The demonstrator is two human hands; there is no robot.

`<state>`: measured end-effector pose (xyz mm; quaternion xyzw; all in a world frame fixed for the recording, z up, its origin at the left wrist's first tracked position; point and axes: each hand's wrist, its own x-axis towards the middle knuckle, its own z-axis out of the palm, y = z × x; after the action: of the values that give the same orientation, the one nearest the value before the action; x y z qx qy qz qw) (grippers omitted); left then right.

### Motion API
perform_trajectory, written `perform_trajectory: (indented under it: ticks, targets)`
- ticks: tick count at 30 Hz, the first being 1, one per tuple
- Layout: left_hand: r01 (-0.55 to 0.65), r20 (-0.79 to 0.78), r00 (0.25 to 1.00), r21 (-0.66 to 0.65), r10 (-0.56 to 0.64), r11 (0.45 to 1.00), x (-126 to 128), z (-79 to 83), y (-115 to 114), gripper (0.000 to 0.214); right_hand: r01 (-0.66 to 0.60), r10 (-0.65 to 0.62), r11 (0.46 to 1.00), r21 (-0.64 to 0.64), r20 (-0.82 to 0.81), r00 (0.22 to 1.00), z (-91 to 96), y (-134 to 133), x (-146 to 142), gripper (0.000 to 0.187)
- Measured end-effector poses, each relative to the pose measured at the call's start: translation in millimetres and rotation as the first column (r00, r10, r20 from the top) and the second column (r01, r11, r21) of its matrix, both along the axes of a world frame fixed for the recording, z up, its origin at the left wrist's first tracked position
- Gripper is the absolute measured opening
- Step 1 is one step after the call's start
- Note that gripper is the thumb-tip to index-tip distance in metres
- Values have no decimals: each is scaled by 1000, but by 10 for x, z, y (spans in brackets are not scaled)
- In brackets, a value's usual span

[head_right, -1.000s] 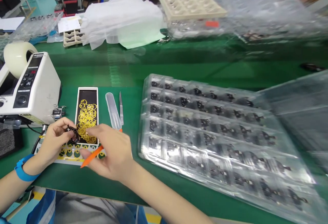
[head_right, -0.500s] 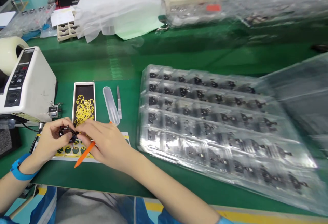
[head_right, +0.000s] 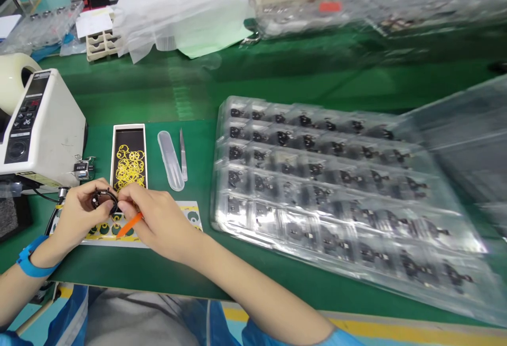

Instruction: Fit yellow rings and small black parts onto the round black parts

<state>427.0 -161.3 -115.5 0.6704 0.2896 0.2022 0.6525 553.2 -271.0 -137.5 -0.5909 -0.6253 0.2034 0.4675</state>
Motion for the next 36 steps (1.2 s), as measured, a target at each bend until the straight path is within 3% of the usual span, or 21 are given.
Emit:
perform_trajectory:
  ticks: [5,9,13,20,26,36]
  targets:
    - [-32,-33,999,-90,29,995,9,1,-8,8,0,-2,998,-62,-31,1000,25,5,1,16]
    - [-88,-30,996,-162,84,983,13,11,1,15,-66,65,993,-95,-13,998,47,-1,59,13]
    - [-69,-19,998,-196,67,978,5,11,-3,17,-64,62,995,-81,-29,998,52,-4,73,16]
    - [-18,73,997,-126,27,992,-12,5,-14,11,-71,-1,976,-205,-332,943,84,25,20,32]
    - [-6,80,997,-110,15,994,-26,-25,-6,16,-112,5,960,-258,-382,924,70,62,41,31]
    - [-57,67,995,-201,72,978,-66,-101,4,33,-147,55,972,-181,-438,898,5,129,8,51]
